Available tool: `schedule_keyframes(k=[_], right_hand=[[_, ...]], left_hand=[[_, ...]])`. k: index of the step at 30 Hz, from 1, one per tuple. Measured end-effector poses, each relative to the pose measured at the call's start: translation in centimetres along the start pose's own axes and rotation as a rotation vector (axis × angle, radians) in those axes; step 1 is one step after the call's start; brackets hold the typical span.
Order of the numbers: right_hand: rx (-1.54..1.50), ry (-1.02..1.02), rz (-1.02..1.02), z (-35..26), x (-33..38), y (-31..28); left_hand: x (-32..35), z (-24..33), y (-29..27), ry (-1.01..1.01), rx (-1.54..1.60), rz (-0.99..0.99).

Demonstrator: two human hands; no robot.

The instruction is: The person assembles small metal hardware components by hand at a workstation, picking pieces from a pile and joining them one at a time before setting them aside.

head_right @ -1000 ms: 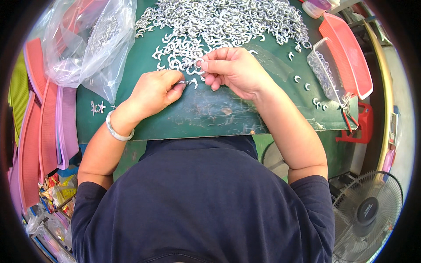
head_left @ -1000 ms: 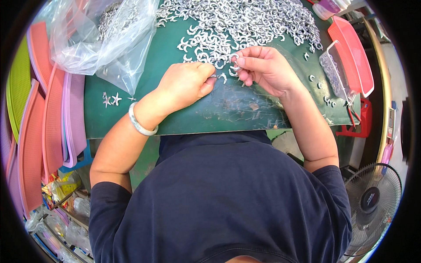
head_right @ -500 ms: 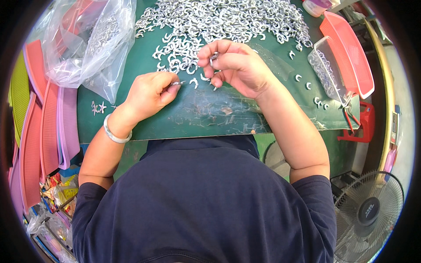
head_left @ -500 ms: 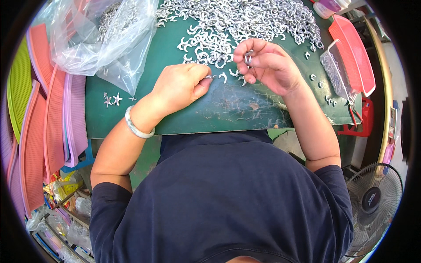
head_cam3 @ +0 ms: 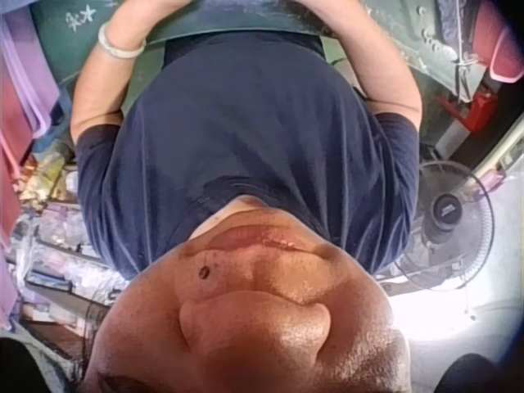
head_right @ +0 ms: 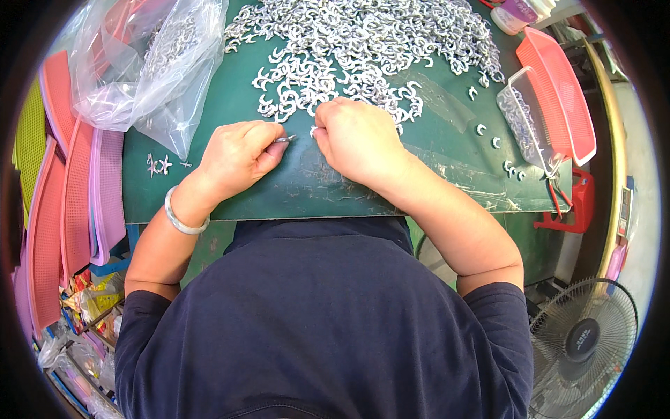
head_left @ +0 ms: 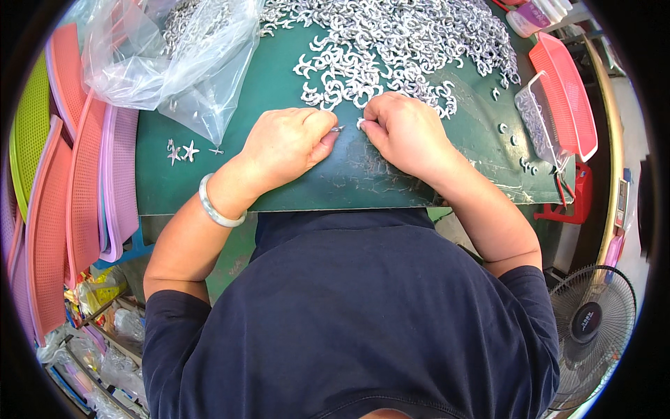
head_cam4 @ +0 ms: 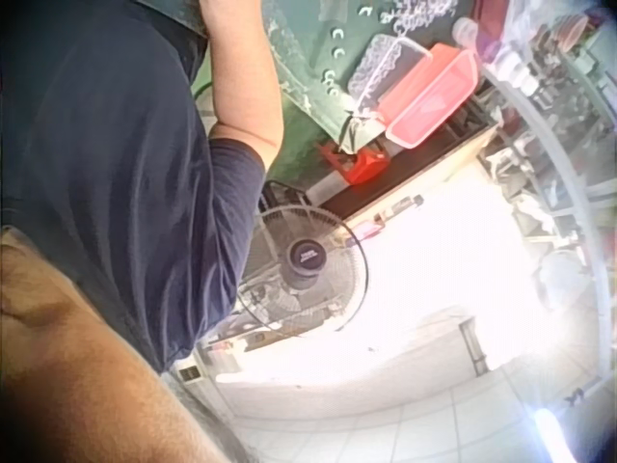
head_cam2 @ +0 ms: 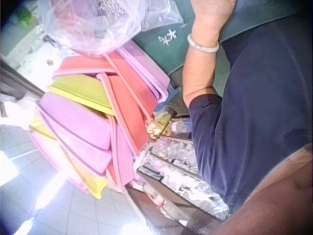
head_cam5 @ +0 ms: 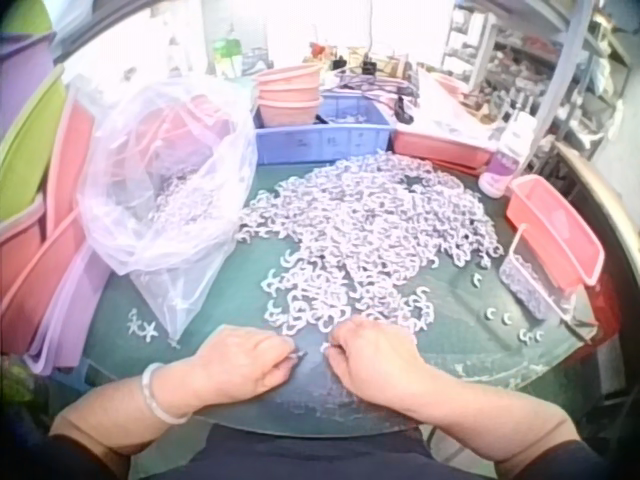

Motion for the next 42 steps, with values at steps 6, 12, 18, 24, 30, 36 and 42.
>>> schedule_keyframes(k=[6, 12, 18, 24, 30, 36, 42], right_hand=[[-0.125, -0.076, 0.068, -0.1, 0.3, -0.9], [-0.328, -0.226, 0.191, -0.2, 1.1, -1.7], [-1.441, 0.117, -0.158, 0.7, 1.2, 1.5], [-1.2, 0.115, -0.204, -0.2, 1.5, 1.5], [-1.594, 0.173, -0.234, 0.7, 1.9, 2.7], [-1.806, 0.153, -0.267, 0.5, 1.8, 2.6], [-1.66, 0.109, -0.218, 0.6, 1.9, 2.2]], left_hand=[[0.4, 0.0, -0.5, -0.052, 0.071, 0.056], [0.1, 0.8, -1.1, 0.015, 0.104, 0.156], [-0.4, 1.5, -1.4, 0.035, 0.218, 0.16], [-0.5, 1.2, -0.9, -0.024, 0.272, 0.141], [0.1, -0.1, -1.3, -0.275, 0.399, 0.169], [1.1, -1.4, 1.3, -0.63, 0.971, 0.094], [2.1, -1.0, 3.9, -1.043, 1.6, 0.104]])
Point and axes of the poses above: each hand's wrist, its own x-axis away from the middle knuckle, its own y-axis out of the palm, z = x × y, the point moved 7 cm from there along -x, towards the middle knuckle, and after that the axes turned 8 degrees about x, right-handed, at the moved point
